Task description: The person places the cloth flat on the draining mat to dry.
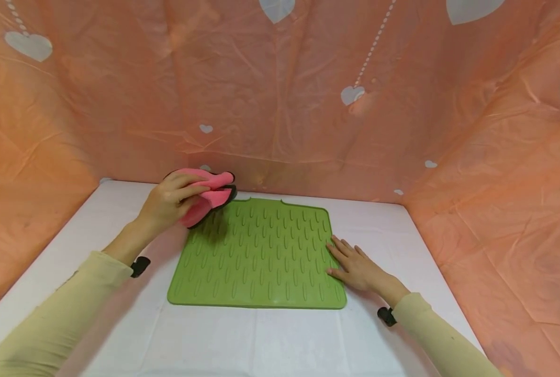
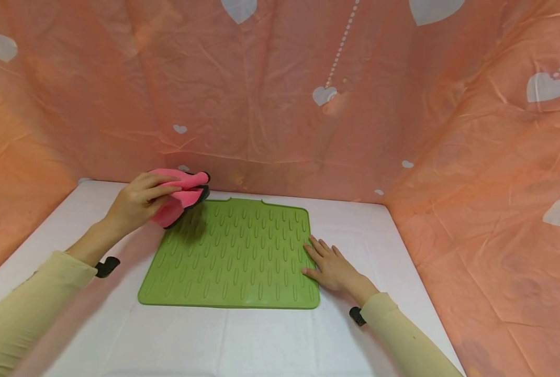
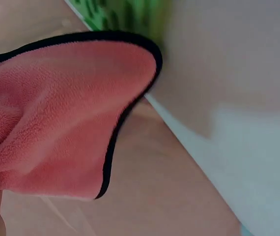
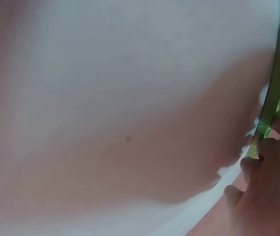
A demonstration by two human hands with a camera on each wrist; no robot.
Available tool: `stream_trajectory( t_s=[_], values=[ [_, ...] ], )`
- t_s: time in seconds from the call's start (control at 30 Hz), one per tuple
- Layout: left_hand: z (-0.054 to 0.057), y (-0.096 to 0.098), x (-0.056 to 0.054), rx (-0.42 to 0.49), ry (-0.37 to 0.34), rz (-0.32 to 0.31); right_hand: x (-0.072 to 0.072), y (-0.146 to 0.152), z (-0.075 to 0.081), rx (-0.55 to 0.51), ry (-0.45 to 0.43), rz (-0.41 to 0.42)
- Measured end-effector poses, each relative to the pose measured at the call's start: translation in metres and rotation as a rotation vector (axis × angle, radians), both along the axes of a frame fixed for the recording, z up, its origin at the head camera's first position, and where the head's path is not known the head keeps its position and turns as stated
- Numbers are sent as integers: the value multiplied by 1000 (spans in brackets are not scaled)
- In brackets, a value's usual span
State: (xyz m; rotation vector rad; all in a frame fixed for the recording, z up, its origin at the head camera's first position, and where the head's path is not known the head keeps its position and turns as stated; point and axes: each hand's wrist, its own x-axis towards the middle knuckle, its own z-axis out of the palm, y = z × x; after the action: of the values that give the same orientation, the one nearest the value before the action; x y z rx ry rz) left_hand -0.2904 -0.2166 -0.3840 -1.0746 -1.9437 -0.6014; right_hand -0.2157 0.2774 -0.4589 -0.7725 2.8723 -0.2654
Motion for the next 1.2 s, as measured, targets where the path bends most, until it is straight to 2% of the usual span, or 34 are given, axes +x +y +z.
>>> stream_trajectory(
  t_s=[0.13, 0.3, 0.63, 0.83, 1.03, 1.2],
  values=[
    [1, 20, 4, 13, 31, -66, 0, -2, 2, -11, 10, 29],
    [-1, 41, 9, -4, 38, -127, 0, -4, 3, -31, -4, 36],
    [-11, 76, 19, -109, 69, -212, 0, -4, 3, -35, -6, 30],
    [-23, 94, 27, -179, 80, -264, -1, -4, 2, -24, 4, 33],
    [-38, 104, 36, -293, 33, -292, -1, -4, 1, -27, 1, 35],
    [-50, 107, 40, -350, 9, -315, 0, -5, 3, -29, -1, 35]
  ],
)
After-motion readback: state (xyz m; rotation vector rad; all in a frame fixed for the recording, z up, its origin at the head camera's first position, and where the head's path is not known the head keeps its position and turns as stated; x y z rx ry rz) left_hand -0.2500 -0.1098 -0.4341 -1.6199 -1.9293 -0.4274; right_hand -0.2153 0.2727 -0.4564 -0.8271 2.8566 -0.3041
